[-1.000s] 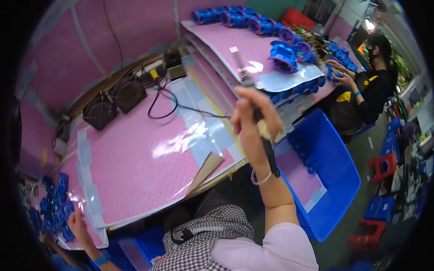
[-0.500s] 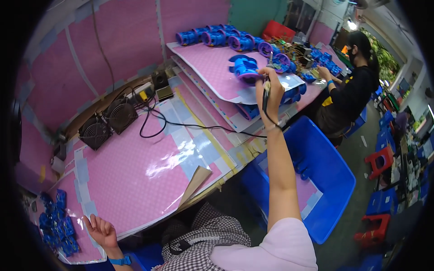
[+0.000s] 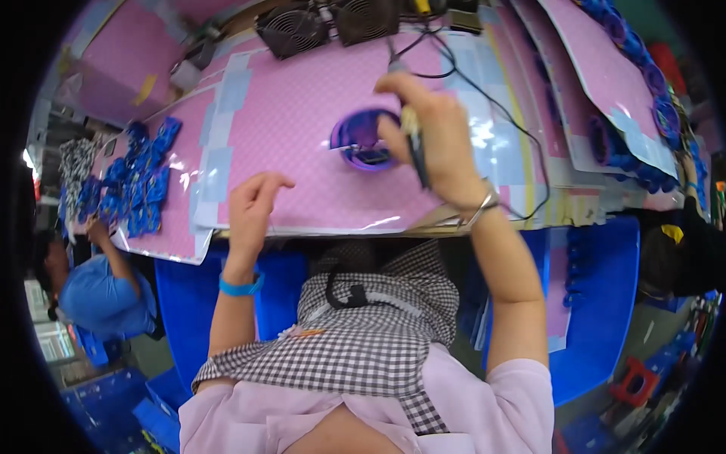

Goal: Soldering or melting specific points on blue plastic toy components using a handheld soldering iron on an assembly line.

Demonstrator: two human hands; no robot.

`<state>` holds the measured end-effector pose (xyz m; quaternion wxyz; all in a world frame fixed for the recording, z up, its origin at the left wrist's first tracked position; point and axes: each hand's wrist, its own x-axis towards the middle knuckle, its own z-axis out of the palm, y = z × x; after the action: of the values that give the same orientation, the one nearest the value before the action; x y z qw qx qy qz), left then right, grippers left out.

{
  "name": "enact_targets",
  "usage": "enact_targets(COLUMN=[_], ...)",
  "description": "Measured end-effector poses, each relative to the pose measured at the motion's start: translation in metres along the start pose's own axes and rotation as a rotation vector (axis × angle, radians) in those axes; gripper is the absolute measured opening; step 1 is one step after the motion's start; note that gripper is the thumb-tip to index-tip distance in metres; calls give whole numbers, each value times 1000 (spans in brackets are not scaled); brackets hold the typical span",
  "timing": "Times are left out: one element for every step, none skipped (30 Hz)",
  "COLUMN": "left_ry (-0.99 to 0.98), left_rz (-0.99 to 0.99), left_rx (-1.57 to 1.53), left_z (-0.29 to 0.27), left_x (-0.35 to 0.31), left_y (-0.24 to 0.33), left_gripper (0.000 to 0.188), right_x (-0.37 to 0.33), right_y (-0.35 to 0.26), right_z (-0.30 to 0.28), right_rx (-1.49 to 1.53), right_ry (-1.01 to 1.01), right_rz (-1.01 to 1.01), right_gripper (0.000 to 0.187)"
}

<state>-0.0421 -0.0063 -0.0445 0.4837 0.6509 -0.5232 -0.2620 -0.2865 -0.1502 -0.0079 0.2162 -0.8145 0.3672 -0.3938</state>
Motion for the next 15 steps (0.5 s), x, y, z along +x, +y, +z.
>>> enact_targets(left_ry=[-2,9,3,23,-36,-100,-86,-112,-142,-136,-126,-157,-179,-203,-191], left_rz=[-50,23,72,104,92,48,70,111,168,176,141,131,95,102,126], left_rx=[5,131,263,248,286,338,323,378,416,423,446,475,536,526,518], left_z=[6,15,24,34,43,50,54,57,56,55,53,51,50,54,57], left_x=[5,11,17,22,26,27,25,22,16,11,5,0,-3,-3,-3], left_y=[3,6,10,14,18,22,25,28,29,30,30,29,27,25,23], left_gripper=[24,27,31,31,35,41,41,45,50,48,48,48,49,45,45], right_x=[12,25,33,35,37,36,32,26,19,11,3,-5,-10,-14,-15], right_y=[6,12,18,21,23,24,23,22,20,19,17,16,16,16,18], right_z=[1,3,5,8,13,16,19,21,22,18,16,12,11,11,13], right_rx=[4,-32,-43,-59,-55,-58,-48,-88,-113,-151,-146,-100,-40,19,35], right_ry=[23,-21,-9,-40,-72,-106,-116,26,148,225,214,206,234,175,140], right_rz=[-54,-10,-84,-39,-26,-1,-18,-20,12,-69,-83,-122,-207,-217,-151], right_gripper=[31,31,31,31,29,28,28,25,23,21,21,21,22,25,25])
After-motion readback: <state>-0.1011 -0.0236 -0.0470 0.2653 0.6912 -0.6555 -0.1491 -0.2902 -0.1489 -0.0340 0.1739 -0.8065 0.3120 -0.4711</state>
